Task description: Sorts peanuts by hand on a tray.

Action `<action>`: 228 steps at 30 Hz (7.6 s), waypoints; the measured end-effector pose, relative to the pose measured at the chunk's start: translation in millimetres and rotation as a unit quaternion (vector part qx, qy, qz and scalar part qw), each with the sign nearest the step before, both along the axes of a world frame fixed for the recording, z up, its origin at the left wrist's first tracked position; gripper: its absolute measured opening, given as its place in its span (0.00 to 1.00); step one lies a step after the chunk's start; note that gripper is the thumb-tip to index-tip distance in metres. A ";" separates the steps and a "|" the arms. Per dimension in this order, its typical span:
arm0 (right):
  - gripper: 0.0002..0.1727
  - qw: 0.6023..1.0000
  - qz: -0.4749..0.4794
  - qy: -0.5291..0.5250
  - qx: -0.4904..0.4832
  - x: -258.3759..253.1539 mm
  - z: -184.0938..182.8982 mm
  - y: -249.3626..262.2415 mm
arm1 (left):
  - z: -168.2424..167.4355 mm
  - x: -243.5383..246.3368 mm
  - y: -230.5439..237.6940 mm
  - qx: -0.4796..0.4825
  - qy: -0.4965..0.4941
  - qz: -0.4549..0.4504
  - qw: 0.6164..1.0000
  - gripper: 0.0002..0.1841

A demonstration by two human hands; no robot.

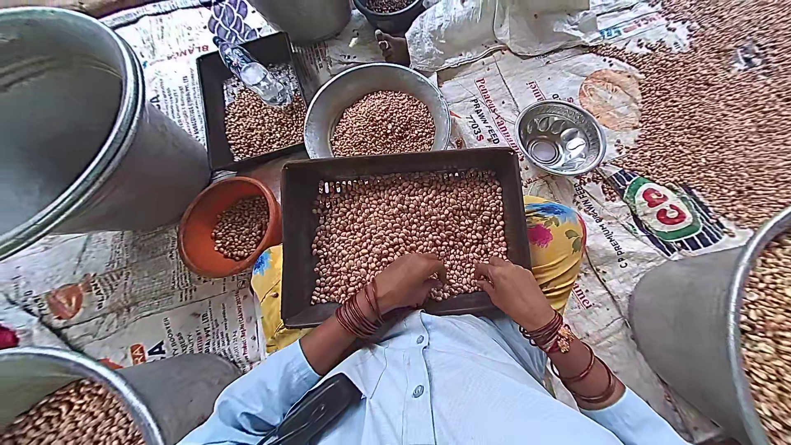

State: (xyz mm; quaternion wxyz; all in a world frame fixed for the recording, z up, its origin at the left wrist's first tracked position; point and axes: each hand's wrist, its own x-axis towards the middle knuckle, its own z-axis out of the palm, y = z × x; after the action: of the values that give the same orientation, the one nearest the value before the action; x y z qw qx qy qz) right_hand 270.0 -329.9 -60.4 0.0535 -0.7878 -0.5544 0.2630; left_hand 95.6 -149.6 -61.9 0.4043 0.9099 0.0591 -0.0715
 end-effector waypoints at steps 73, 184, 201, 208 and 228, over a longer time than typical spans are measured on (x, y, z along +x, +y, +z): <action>0.10 0.975 -0.109 -0.175 0.087 67.6 27.0 107.3 | 3.9 31.1 9.6 -0.129 0.117 0.077 0.982 0.19; 0.09 0.969 -0.101 -0.021 0.226 40.3 4.3 128.2 | 9.4 -16.2 52.4 -0.167 -0.113 0.358 0.912 0.12; 0.09 0.916 -0.217 0.247 0.230 36.8 14.3 40.8 | -4.8 10.9 14.1 0.205 -0.034 0.198 0.958 0.11; 0.14 0.985 0.006 0.022 0.171 -11.5 -5.2 81.1 | -3.5 13.5 9.0 0.226 0.035 0.171 0.958 0.13; 0.21 0.998 0.012 0.005 0.068 -23.7 -9.9 84.4 | 40.6 60.4 78.4 0.147 0.006 0.321 0.936 0.17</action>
State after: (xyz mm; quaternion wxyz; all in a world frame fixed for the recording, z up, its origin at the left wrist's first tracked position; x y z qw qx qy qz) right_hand 246.2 -245.6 -70.2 0.1068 -0.7739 -0.5805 0.2295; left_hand 155.9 -71.2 -21.3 0.2672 0.8913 0.3602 0.0664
